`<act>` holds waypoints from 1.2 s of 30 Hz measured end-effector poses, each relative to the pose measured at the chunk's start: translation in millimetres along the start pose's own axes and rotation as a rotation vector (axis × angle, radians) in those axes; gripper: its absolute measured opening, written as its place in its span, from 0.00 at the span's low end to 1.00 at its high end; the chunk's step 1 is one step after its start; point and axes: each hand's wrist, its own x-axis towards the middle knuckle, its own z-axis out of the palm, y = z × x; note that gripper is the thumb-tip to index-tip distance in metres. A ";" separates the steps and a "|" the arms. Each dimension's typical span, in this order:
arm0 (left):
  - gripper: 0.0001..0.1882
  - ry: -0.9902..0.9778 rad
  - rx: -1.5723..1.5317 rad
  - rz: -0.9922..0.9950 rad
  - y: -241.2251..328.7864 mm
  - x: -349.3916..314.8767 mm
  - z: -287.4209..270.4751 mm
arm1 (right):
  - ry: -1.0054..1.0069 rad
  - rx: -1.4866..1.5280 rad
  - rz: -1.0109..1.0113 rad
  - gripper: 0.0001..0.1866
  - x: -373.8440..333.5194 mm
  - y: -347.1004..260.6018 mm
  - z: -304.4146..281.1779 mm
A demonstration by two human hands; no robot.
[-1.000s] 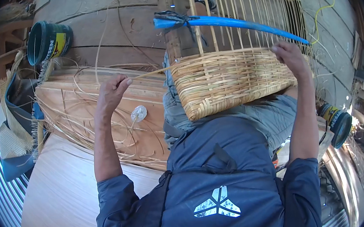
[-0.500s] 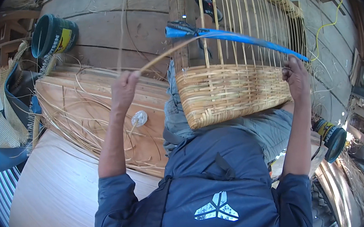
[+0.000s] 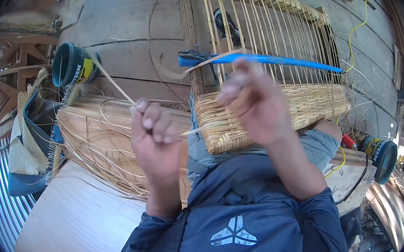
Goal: Assembling and weaving a rattan chair component using glue, a pneumatic stapler, a hammer, and manual weaving.
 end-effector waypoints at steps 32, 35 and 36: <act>0.15 -0.393 1.859 -0.451 -134.1 45.1 11.5 | 0.278 -0.179 -0.218 0.10 -31.6 -68.1 -92.4; 0.15 -0.565 2.280 0.090 -123.3 53.0 -7.8 | 0.309 -0.154 -0.413 0.11 -45.3 -115.2 -125.1; 0.16 -0.478 2.280 0.084 -118.9 53.2 -0.1 | 0.366 -0.153 -0.479 0.11 -53.2 -133.1 -130.0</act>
